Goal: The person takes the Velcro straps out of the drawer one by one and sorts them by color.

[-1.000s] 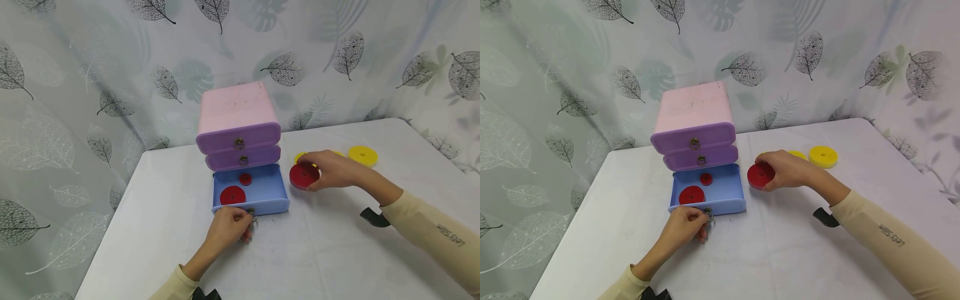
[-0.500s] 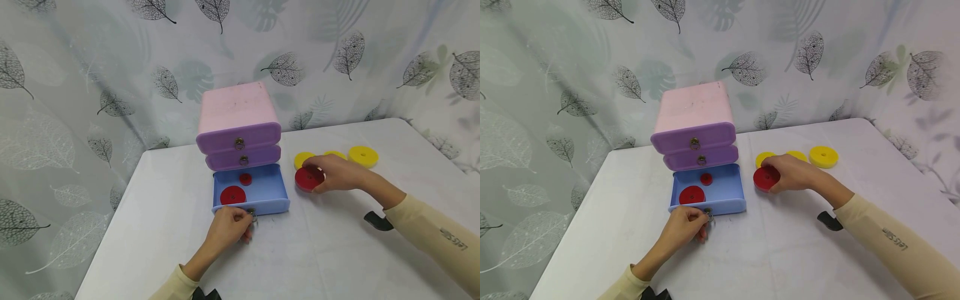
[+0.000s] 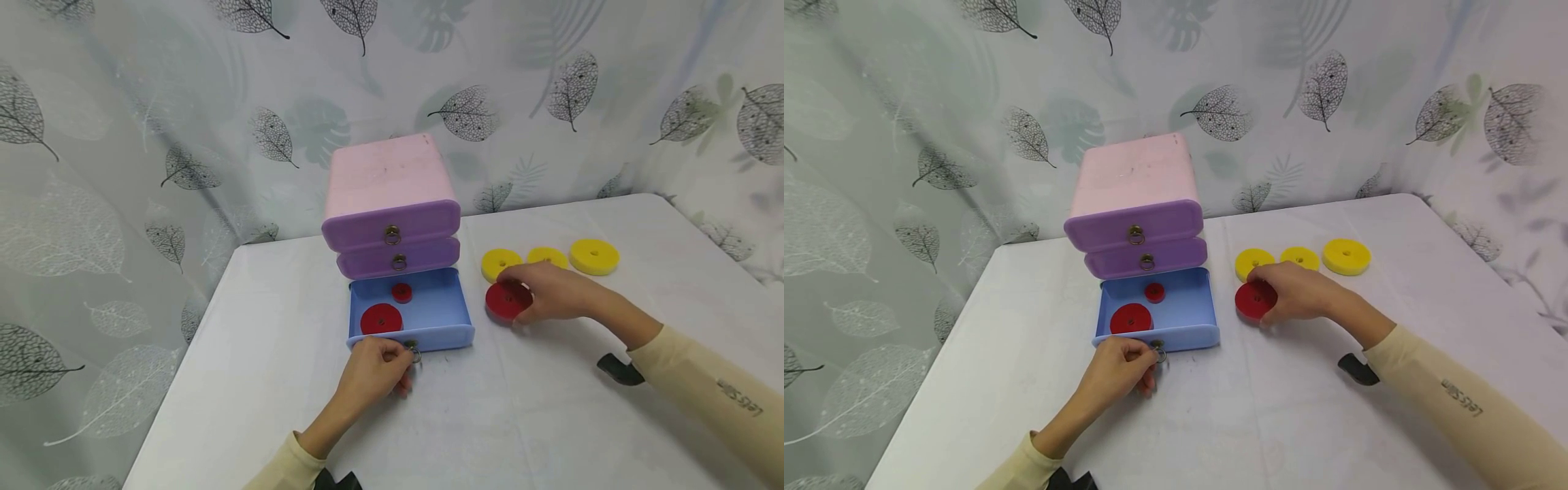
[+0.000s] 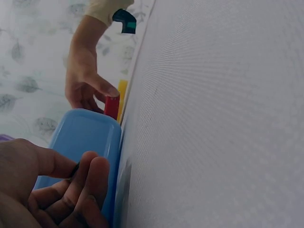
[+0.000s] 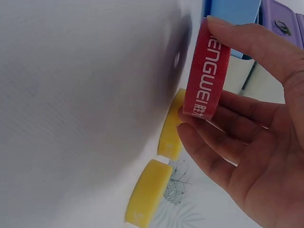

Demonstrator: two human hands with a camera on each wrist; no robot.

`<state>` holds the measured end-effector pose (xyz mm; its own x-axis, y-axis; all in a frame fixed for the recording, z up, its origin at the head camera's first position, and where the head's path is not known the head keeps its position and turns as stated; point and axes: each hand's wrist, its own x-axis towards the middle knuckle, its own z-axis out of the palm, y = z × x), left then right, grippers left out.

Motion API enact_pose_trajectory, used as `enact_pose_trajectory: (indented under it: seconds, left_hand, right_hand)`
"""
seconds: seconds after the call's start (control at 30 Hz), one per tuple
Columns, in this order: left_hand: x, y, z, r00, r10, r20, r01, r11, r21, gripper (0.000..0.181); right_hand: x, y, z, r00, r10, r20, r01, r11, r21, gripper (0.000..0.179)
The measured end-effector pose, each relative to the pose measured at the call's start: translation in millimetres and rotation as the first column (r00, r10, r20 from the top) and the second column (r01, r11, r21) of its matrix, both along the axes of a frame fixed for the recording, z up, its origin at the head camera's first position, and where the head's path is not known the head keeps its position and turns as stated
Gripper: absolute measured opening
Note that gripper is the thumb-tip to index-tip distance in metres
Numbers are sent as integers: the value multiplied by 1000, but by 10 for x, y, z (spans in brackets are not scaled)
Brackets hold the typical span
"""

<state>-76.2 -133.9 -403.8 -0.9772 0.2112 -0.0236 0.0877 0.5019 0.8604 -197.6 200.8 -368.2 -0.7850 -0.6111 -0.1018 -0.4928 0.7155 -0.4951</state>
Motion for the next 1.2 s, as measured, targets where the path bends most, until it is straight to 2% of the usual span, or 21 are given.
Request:
enact_pose_trajectory:
  seconds: [0.3, 0.77, 0.9, 1.03, 1.2]
  left_hand:
    - [11, 1, -7, 1000, 0, 2, 0, 1000, 5, 26]
    - [12, -7, -29, 1000, 0, 5, 0, 1000, 10, 27]
    - [9, -13, -29, 1000, -4, 5, 4, 1000, 6, 26]
    - [-3, -28, -28, 1000, -9, 2, 9, 1000, 10, 26]
    - [-4, -29, -16, 1000, -16, -8, 16, 1000, 4, 26]
  right_hand:
    - [5, 13, -90, 1000, 3, 27, -3, 1000, -1, 73]
    - [37, -16, -87, 999, -7, 42, 5, 999, 49, 79]
    - [42, -25, 7, 1000, 5, 24, -6, 999, 42, 74]
    - [38, -87, 170, 1000, 16, -17, -16, 1000, 14, 60]
    - [62, -282, 318, 995, 51, -81, -58, 994, -89, 44]
